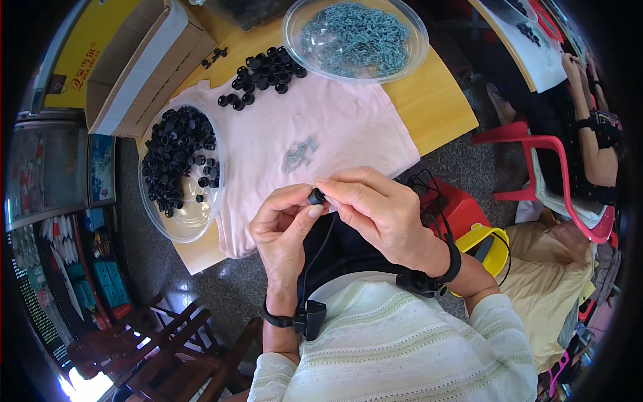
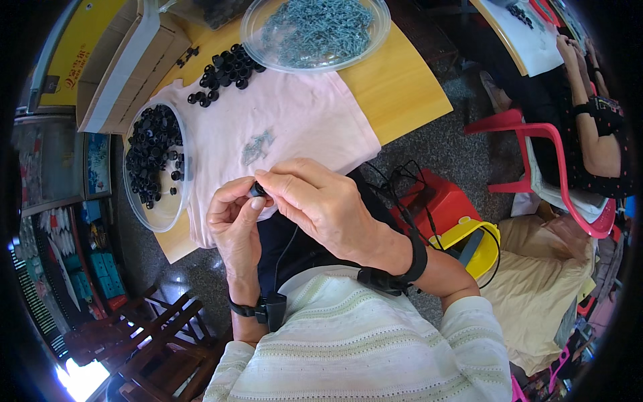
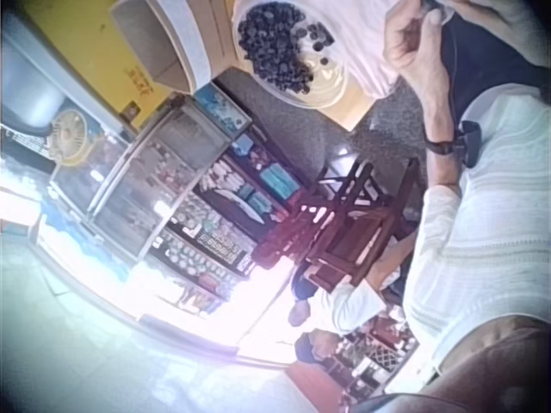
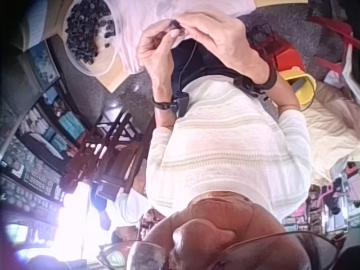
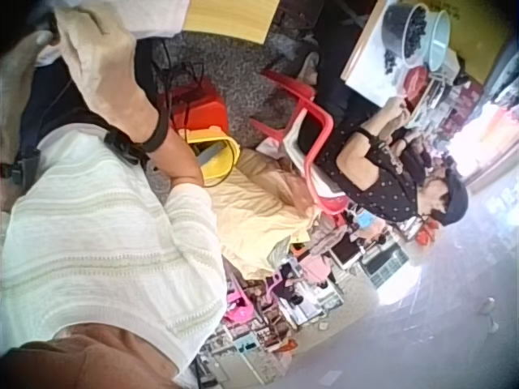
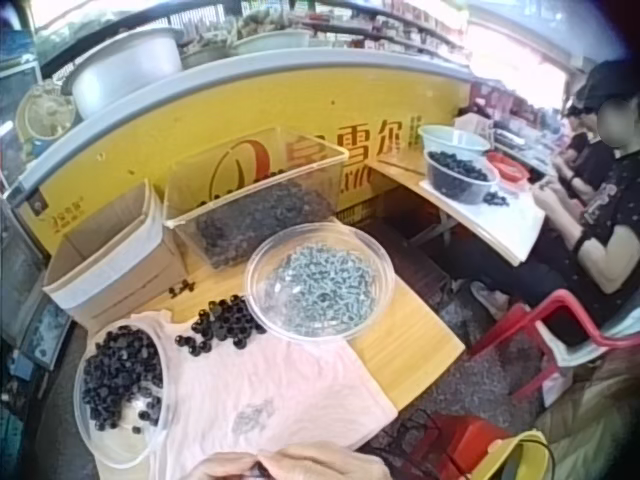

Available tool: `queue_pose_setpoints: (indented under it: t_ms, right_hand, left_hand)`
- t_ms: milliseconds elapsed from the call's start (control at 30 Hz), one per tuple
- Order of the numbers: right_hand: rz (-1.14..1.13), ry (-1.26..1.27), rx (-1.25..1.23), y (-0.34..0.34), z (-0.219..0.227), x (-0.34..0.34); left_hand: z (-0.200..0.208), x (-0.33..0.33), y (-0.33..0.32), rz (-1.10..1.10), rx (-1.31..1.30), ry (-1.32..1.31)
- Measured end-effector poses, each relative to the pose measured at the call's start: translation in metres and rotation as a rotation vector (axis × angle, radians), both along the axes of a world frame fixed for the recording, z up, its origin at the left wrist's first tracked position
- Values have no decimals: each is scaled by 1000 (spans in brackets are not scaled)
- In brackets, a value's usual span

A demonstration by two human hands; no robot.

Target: Assembling small plastic parts with thin wires by hand at a workbench.

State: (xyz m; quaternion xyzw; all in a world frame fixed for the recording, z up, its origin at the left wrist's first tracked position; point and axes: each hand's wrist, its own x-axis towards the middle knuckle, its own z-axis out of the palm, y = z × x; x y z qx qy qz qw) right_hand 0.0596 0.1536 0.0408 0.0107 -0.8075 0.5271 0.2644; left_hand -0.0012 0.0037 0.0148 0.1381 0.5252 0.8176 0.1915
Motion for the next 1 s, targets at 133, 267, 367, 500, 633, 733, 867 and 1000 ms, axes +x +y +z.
queue_pose_setpoints:
  t_ms: [133,267,367,500,633,733,867,1000]
  right_hand:
    - [-13,32,19,-2,-4,-4]
    - [-79,21,33,-6,-5,-6]
    - [-89,11,44,-6,-8,-6]
    - [-103,38,105,-3,-15,-7]
    - [-126,61,152,-4,-18,-10]
    - [-169,124,224,-7,-21,-11]
    - [-84,20,155,5,-17,-16]
    - [-87,-64,126,51,27,-51]
  left_hand:
    - [4,2,4,27,-28,-90]
    - [5,1,7,48,-54,-160]
    - [4,3,9,69,-44,-173]
    - [8,6,13,51,-33,-241]
    - [1,9,16,82,20,-276]
    - [0,9,17,99,46,-314]
    - [-4,5,16,107,3,-299]
    - [11,-19,14,149,-153,-19]
